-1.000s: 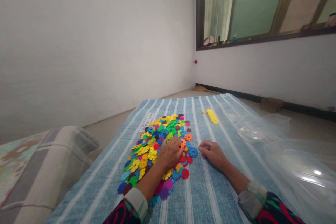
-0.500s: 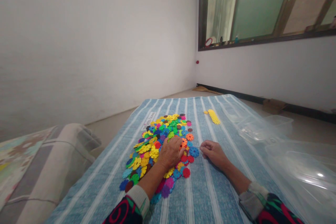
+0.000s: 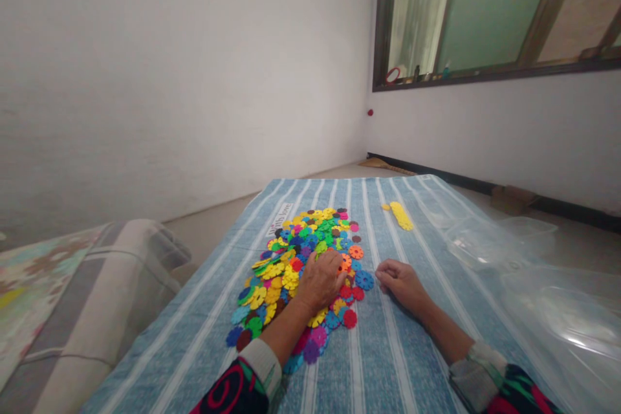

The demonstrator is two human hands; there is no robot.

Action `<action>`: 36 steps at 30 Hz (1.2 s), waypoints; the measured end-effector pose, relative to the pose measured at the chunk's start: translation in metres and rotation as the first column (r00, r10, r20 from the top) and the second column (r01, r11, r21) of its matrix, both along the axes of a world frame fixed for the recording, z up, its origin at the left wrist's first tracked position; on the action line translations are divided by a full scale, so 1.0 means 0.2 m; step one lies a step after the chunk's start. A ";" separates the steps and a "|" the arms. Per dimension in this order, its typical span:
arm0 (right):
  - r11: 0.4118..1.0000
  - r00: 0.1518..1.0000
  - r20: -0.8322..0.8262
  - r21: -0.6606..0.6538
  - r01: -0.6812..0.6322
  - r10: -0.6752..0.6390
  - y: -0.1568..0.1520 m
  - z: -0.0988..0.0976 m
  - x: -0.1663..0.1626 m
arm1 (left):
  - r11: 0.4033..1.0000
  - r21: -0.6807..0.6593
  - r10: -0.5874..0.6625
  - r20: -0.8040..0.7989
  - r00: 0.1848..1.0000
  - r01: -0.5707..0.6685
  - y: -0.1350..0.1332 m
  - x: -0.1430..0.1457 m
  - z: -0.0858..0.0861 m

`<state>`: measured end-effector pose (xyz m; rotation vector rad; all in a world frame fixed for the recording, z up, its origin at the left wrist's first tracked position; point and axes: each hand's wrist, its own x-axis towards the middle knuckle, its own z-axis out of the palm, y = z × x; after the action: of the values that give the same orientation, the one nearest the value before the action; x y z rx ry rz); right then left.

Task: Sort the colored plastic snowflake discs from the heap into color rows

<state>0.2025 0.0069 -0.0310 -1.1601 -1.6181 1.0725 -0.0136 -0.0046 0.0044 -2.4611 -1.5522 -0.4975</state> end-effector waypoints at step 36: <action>1.000 0.999 0.045 -0.012 0.008 -0.007 0.00 0.00 0.00 | 1.000 -0.008 -0.008 0.071 0.997 0.008 0.00 -0.01 -0.01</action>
<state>0.2022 0.0068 -0.0312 -1.2052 -1.6431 1.0595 -0.0151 -0.0045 0.0019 -2.4822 -1.5745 -0.5866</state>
